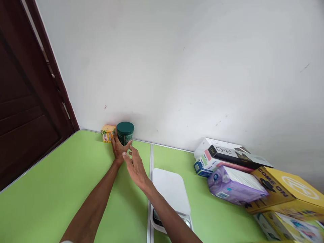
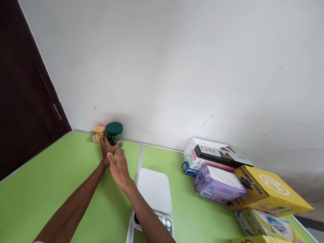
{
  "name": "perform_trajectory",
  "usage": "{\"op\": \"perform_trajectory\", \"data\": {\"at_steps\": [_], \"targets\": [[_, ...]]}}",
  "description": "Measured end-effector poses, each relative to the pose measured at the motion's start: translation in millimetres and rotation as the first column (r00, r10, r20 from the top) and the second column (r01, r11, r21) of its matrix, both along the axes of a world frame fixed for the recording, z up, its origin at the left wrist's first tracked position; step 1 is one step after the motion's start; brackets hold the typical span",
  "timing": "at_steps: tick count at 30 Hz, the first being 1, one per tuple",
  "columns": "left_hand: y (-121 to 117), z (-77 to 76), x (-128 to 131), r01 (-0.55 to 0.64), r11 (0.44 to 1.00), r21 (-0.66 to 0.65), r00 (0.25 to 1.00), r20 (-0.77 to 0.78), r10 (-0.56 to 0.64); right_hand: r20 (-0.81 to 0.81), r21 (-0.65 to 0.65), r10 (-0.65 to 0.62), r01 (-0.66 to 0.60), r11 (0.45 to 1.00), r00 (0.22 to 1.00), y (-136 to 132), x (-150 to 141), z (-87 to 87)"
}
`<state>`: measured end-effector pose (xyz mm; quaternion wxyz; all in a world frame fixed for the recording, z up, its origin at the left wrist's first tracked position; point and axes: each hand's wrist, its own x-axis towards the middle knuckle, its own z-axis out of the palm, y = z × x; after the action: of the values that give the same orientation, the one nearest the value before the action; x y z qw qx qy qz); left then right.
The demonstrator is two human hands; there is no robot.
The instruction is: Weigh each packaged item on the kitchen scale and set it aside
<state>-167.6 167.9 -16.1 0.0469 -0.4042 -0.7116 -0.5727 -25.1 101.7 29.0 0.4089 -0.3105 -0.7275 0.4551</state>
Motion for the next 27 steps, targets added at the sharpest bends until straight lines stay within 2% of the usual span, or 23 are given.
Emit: {"op": "perform_trajectory", "data": {"at_steps": [3,6,9,11,12,13,14,16,17,19,20,21,24,25,27], "targets": [[-3,2.7,4,-0.024,0.999,-0.039,1.0,0.01,0.024,0.054,-0.077,0.046,-0.042,0.996,0.997,-29,26,16.7],[-11,8.0,6,-0.02,0.995,-0.095,0.999,0.03,0.023,0.038,-0.006,0.028,-0.028,1.0,0.999,-58,64,31.4],[-24,15.5,10,-0.013,0.995,-0.097,0.999,0.033,0.016,-0.01,0.096,-0.136,0.136,0.986,0.991,-84,115,32.4],[-38,23.7,22,0.044,0.997,-0.064,0.999,0.018,-0.043,-0.049,0.142,-0.336,0.34,0.93,0.94,-100,157,24.5],[-47,29.2,32,0.09,0.995,-0.049,0.996,0.008,-0.09,-0.064,0.159,-0.459,0.463,0.872,0.886,-108,181,19.1],[-58,35.2,45,0.144,0.989,-0.037,0.99,-0.006,-0.144,-0.078,0.176,-0.586,0.59,0.788,0.807,-116,207,13.3],[-71,41.1,62,0.202,0.979,-0.029,0.979,-0.023,-0.203,-0.084,0.199,-0.708,0.708,0.677,0.701,-123,234,7.7],[-99,49.8,106,0.328,0.944,-0.025,0.942,-0.065,-0.329,-0.11,0.247,-0.906,0.894,0.374,0.409,-133,291,-1.9],[-115,51.0,132,0.399,0.917,-0.03,0.914,-0.07,-0.4,-0.122,0.243,-0.961,0.946,0.216,0.25,-136,320,-6.0],[-147,44.8,186,0.565,0.823,-0.054,0.823,-0.036,-0.567,-0.132,0.171,-0.991,0.985,-0.033,-0.01,-132,375,-14.0],[-161,37.7,214,0.651,0.755,-0.081,0.757,-0.008,-0.654,-0.118,0.117,-0.989,0.988,-0.1,-0.086,-126,400,-18.5],[-173,28.8,241,0.733,0.669,-0.12,0.676,0.03,-0.736,-0.096,0.046,-0.99,0.993,-0.109,-0.105,-118,421,-23.6],[-194,2.0,311,0.904,0.352,-0.243,0.397,0.173,-0.901,-0.059,-0.156,-0.998,0.988,0.0,-0.01,-91,458,-41.4],[-194,-4.0,331,0.926,0.265,-0.268,0.329,0.23,-0.916,-0.053,-0.165,-0.998,0.986,0.04,0.031,-84,462,-47.1],[-188,-8.8,363,0.944,0.145,-0.296,0.238,0.308,-0.921,-0.046,-0.084,-0.993,0.99,0.117,0.113,-75,460,-55.7]]}}
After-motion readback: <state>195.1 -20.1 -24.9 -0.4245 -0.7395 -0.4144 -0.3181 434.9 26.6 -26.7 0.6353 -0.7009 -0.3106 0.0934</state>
